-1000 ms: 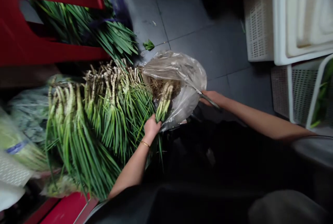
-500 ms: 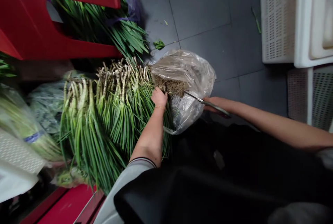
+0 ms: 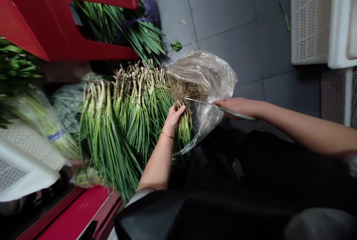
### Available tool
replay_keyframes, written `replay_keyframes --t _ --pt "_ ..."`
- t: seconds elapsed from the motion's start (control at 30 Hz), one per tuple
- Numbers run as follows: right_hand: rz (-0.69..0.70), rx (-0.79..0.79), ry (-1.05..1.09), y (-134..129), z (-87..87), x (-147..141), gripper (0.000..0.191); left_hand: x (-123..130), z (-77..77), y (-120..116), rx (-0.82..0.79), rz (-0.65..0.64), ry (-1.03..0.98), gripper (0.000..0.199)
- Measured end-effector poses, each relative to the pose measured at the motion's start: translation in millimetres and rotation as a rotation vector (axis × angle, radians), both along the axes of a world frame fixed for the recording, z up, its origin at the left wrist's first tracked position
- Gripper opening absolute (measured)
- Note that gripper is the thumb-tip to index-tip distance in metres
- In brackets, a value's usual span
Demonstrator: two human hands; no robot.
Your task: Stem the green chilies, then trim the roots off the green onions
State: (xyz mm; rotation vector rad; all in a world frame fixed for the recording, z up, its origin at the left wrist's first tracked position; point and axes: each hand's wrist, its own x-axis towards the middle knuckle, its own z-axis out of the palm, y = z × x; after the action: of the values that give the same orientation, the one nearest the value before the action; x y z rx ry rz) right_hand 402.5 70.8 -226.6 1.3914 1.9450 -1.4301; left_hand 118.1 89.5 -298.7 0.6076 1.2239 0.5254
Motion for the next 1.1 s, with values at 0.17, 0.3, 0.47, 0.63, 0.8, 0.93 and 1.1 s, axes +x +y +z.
replay_keyframes --t 0.17,0.3,0.47,0.63,0.8,0.93,1.1 --pt "0.107 -0.059 -0.087 11 0.2 -12 0.047 15 5.8 -4 -0.131 -0.209 0.025 0.056" --pt "0.137 -0.049 -0.096 14 -4.5 -17 0.044 25 3.2 -7 -0.066 -0.283 0.097 0.041" --pt "0.136 0.001 -0.111 3 -20.2 -20 0.043 23 -1.5 -2 0.084 -0.392 0.262 0.026" --pt "0.101 0.065 -0.120 -16 -40.4 -23 0.038 19 -11.6 2 0.117 -0.455 0.333 0.018" --pt "0.053 0.009 -0.127 -30 -52.9 -20 0.033 23 -22.5 -2 -0.105 -0.462 0.210 0.024" --pt "-0.048 -0.053 -0.069 -43 -52.9 -19 0.031 21 -28.1 -5 -0.127 -0.529 0.165 0.037" --pt "-0.043 -0.090 -0.087 -43 -53.1 -26 0.039 24 -36.1 -20 0.077 -0.608 0.312 0.034"
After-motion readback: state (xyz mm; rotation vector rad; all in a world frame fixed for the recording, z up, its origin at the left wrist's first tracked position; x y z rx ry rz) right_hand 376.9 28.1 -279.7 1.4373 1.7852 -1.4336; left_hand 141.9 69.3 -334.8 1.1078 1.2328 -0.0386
